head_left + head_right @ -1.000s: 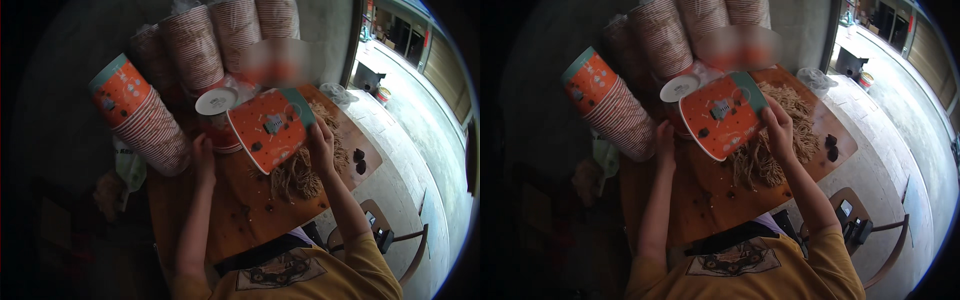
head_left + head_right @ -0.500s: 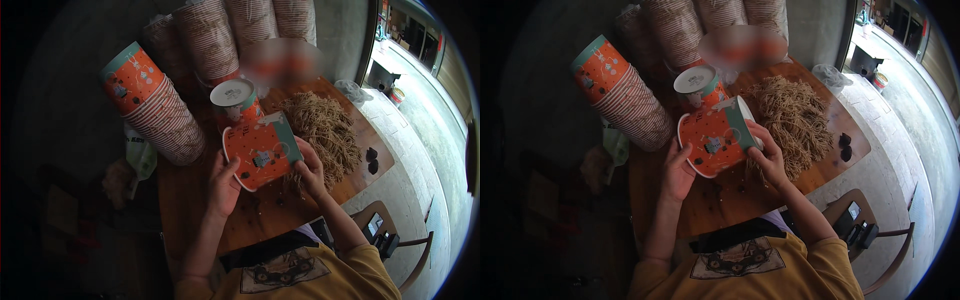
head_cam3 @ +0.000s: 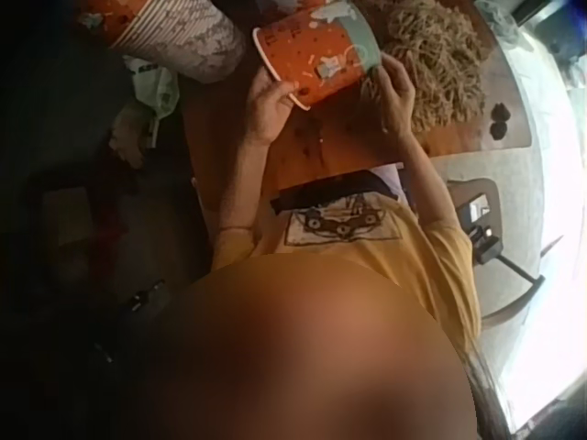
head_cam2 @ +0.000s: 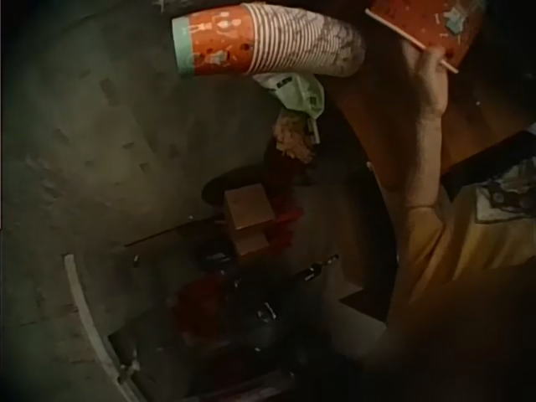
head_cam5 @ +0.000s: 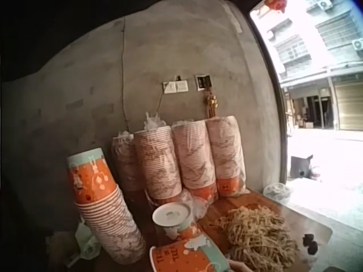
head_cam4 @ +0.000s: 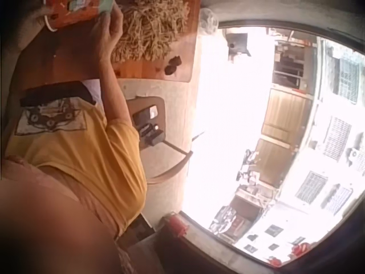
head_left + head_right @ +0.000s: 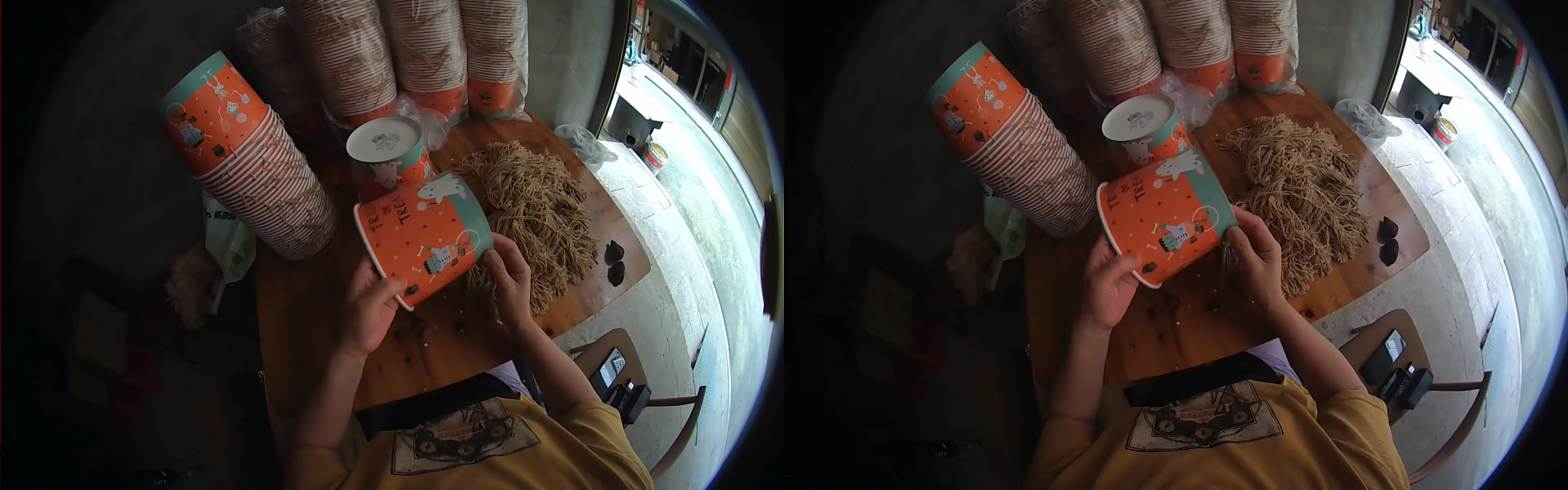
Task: Tying strings to paper bowls to create handles.
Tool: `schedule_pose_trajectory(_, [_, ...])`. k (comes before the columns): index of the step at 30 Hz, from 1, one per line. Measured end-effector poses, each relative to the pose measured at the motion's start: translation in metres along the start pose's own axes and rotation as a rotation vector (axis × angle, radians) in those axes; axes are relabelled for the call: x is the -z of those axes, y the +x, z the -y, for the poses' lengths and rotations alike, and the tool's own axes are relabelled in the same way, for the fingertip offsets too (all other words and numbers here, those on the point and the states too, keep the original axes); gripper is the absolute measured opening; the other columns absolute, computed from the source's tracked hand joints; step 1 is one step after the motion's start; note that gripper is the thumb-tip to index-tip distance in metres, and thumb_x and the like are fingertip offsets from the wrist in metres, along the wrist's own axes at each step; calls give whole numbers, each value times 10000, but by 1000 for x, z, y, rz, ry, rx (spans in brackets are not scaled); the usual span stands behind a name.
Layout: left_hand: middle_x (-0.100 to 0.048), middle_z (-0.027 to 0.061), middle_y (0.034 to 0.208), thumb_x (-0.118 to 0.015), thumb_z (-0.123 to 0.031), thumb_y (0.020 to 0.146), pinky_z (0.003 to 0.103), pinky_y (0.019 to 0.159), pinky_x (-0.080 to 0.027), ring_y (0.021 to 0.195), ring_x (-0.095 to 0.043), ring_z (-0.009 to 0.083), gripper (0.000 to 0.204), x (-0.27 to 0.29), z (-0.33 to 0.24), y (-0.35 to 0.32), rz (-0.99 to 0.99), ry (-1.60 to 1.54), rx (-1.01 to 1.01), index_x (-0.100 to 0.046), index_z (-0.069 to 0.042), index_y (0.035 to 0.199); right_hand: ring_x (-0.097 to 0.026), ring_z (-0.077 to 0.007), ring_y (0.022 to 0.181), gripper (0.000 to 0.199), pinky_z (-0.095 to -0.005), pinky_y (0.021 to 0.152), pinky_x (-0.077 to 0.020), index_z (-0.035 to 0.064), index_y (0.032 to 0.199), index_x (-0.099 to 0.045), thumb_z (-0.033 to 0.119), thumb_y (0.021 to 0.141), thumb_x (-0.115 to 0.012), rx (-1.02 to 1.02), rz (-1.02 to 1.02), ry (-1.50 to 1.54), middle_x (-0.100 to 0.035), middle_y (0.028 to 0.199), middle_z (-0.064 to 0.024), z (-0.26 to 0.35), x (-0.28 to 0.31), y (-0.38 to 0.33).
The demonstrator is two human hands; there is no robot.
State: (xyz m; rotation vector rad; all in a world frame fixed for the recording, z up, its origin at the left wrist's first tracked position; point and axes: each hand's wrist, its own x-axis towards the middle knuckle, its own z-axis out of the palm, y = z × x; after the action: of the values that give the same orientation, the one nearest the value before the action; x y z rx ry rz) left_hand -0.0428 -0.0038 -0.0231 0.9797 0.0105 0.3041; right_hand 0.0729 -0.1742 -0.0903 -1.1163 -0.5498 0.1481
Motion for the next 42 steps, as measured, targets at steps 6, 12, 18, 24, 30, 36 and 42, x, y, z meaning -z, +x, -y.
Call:
schedule_pose_trajectory(6, [-513,141,1241,-444,46,749,366,1008,-395,1150,-518,196,517,13,5,-4,-18,54,46,-413,36,1265,-572,-97,995,275,-272,912,-449,19,1216,-523,131,965,-502,-55,-24,5,-618,1078,-26,-5,-7,0])
schedule_pose_trajectory(12, [-450,136,1341,-447,22,740,403,1075,-333,1256,-440,227,650,17,0,0,61,-58,27,-309,30,1376,-546,-68,935,263,-233,845,-430,0,1170,-560,143,950,-543,-135,-92,143,-626,1019,-9,-3,-11,4])
schedule_pose_trajectory(18, [-465,117,1322,-436,-28,830,387,1048,-362,1231,-460,209,567,12,-1,0,43,-52,52,-322,-4,1386,-559,-81,949,273,-249,862,-443,-6,1180,-549,142,951,-542,-152,-111,167,-629,1048,-33,-3,-13,3])
schedule_pose_trajectory(24, [-583,1,1007,-489,-282,978,234,839,-409,926,-511,61,270,13,26,-11,-196,485,-27,-549,-49,1100,-591,-90,957,262,-266,834,-490,33,1197,-540,160,972,-494,-160,-129,115,-624,1070,-17,-7,-13,5])
schedule_pose_trajectory(30, [-562,-32,901,-517,-339,966,189,691,-360,792,-447,27,297,12,28,-8,-286,292,-79,-577,-51,1001,-585,-74,948,267,-258,818,-493,51,1202,-544,175,968,-509,-305,-125,121,-622,1060,-3,-4,-22,1])
schedule_pose_trajectory(36, [-582,-16,936,-510,-345,968,195,693,-380,793,-465,30,326,12,27,-3,-321,316,-108,-587,-35,1031,-571,-131,964,328,-281,822,-477,54,1227,-518,157,921,-573,-138,-133,-152,-590,1108,-51,-1,-25,3])
schedule_pose_trajectory(42, [-610,39,1003,-514,-341,964,235,821,-444,919,-556,84,352,-4,20,-1,-267,288,-101,-579,-26,1108,-547,-310,914,470,-383,768,-477,102,1141,-568,65,698,-721,618,107,-883,-556,1019,-110,29,-47,-6])
